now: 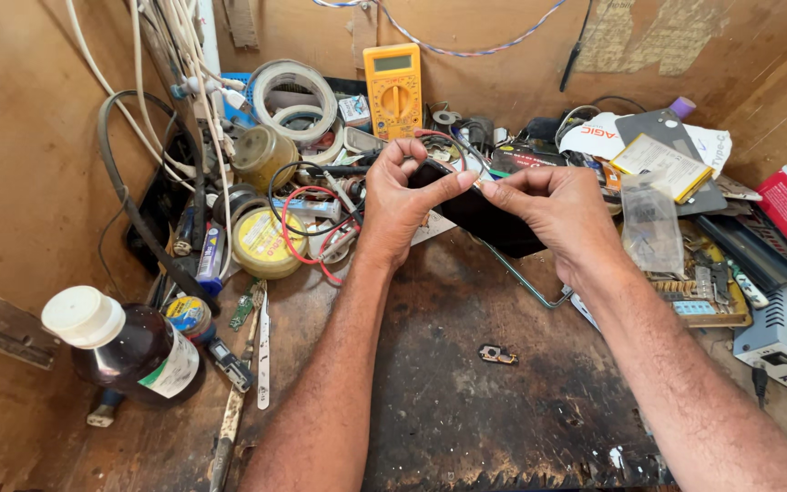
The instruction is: The person pries open the back cover of a smartphone at a cluttered workbench, works around the internal battery and connectors, then connects a charging cable and powers the phone on, holding it as the brand logo appears on the screen. They then set the opened phone down on the bench.
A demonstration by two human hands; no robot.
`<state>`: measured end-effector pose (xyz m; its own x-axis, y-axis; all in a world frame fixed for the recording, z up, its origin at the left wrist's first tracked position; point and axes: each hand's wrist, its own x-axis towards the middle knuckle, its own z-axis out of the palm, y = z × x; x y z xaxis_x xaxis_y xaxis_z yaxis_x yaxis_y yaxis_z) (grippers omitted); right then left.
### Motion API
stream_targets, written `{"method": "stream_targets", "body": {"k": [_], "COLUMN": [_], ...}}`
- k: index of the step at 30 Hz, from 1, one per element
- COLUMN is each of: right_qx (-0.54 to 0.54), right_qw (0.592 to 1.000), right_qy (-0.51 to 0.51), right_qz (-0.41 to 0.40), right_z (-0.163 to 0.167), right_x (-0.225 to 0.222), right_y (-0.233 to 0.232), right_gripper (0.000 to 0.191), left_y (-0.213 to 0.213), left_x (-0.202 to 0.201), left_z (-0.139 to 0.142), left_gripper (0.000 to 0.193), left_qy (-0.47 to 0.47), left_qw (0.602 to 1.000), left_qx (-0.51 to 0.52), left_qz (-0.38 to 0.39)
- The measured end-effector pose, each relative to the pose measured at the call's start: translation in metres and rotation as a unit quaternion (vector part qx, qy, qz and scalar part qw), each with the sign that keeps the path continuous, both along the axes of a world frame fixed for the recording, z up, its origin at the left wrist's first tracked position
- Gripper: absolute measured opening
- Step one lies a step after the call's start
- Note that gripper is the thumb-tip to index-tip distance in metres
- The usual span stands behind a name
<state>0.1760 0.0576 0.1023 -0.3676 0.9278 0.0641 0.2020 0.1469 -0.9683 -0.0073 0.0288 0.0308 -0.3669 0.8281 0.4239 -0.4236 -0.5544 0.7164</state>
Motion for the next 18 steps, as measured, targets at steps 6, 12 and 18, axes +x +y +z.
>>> {"method": "stream_targets", "body": {"k": [6, 12, 18], "right_qx": [-0.007, 0.003, 0.004], "right_qw": [1.0, 1.0, 1.0], "right_qy": [-0.007, -0.015, -0.027], "right_qz": [0.0, -0.013, -0.001], "right_z": [0.0019, -0.0032, -0.0076], "right_x": [0.0009, 0.0019, 0.0016], "right_y": [-0.0004, 0.002, 0.0075], "right_gripper": [0.019, 0.02, 0.022], "left_y": [0.0009, 0.0025, 0.0017], "left_x": [0.0004, -0.0003, 0.0], "left_z": [0.0002, -0.0053, -0.0063], "left_gripper": [0.046, 0.045, 0.045], "left_qy": [-0.006, -0.008, 0.014], "left_qw": [1.0, 1.0, 1.0], "left_qx": [-0.005, 0.004, 0.002], "left_qz": [-0.003, -0.008, 0.007]}}
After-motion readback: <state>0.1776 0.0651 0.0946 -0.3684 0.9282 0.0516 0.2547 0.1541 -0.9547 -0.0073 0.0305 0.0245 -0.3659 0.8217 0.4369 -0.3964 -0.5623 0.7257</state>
